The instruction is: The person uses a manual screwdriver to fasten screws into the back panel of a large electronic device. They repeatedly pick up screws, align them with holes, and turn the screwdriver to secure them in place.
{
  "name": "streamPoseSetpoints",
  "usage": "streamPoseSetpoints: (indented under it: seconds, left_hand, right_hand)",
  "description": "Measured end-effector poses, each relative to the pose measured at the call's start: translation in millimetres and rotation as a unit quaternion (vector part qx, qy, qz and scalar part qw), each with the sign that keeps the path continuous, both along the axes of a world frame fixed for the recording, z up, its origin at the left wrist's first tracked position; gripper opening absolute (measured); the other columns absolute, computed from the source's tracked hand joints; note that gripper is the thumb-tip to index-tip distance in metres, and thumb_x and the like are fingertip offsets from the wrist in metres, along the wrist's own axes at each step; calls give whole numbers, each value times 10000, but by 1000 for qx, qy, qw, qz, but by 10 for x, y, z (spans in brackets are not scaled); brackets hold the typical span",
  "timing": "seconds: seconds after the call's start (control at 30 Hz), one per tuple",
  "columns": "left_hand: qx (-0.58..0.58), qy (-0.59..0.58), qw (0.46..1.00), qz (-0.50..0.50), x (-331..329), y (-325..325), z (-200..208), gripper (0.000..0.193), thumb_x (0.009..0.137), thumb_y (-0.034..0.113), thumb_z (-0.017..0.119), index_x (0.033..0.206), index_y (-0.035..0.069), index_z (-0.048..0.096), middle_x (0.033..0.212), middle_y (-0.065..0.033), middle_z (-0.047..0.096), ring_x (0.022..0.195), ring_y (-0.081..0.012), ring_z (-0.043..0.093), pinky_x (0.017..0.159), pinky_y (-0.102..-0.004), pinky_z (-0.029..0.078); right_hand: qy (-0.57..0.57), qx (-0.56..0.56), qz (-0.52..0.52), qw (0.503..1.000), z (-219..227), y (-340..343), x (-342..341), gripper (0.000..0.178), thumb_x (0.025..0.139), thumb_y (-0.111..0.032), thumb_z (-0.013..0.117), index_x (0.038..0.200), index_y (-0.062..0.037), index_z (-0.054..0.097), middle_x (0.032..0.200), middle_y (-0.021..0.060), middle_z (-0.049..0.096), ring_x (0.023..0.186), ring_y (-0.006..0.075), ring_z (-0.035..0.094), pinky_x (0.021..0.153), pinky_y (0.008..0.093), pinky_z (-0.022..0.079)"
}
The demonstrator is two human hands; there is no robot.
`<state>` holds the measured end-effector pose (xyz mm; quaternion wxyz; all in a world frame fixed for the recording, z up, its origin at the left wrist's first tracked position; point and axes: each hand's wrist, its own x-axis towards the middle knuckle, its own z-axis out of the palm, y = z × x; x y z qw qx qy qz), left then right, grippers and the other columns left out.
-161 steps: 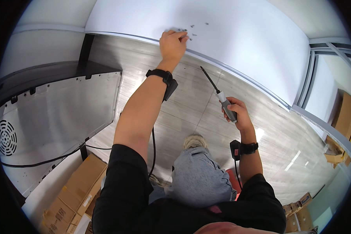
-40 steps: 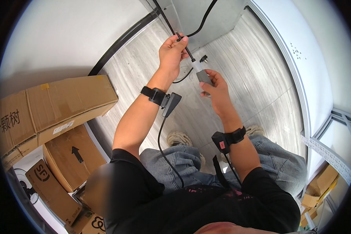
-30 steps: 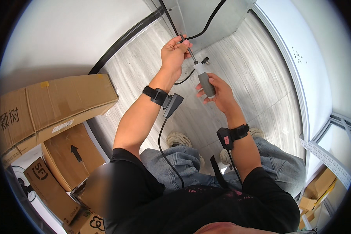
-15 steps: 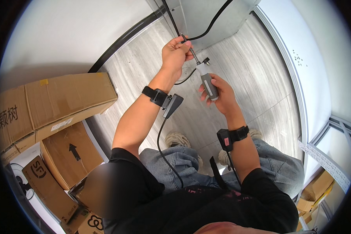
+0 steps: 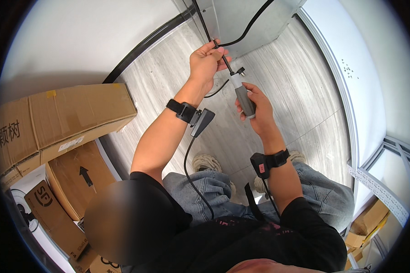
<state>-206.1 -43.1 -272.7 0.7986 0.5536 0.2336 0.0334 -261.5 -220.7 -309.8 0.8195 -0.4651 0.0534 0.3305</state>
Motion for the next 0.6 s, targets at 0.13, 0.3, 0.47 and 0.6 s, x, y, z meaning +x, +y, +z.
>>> streamPoseSetpoints:
  seconds: [0.13, 0.3, 0.47, 0.6]
  left_hand:
    - [18, 10, 1000, 2, -1, -20, 41, 255, 850, 67, 624, 1092, 5, 568, 829, -54, 632, 696, -145, 630, 588, -254, 524]
    - [19, 13, 1000, 1, 25, 38, -7, 251, 849, 64, 620, 1087, 4, 566, 875, -66, 634, 727, -154, 634, 587, -257, 527]
    - [-21, -3, 1000, 4, 4, 9, 40, 251, 846, 64, 624, 1082, 1, 569, 887, -65, 631, 744, -156, 631, 603, -273, 532]
    - [45, 16, 999, -3, 0, -23, 60, 243, 856, 40, 583, 1094, -7, 557, 902, -81, 631, 748, -165, 628, 642, -306, 551]
  right_hand:
    - [-115, -130, -46, 984, -47, 103, -82, 384, 893, -238, 504, 1201, -8, 500, 897, 73, 567, 738, 120, 551, 532, 236, 456]
    - [6, -46, -12, 999, 85, 73, -43, 383, 840, -151, 590, 1189, -22, 500, 908, 49, 565, 762, 111, 538, 555, 239, 455]
    - [21, 13, 22, 999, 3, -32, -5, 409, 828, -200, 618, 1181, -32, 498, 949, 51, 581, 796, 124, 561, 555, 246, 452]
    - [-115, -139, -33, 983, -82, 98, -93, 411, 860, -269, 557, 1190, -31, 497, 976, 68, 591, 809, 142, 586, 535, 249, 447]
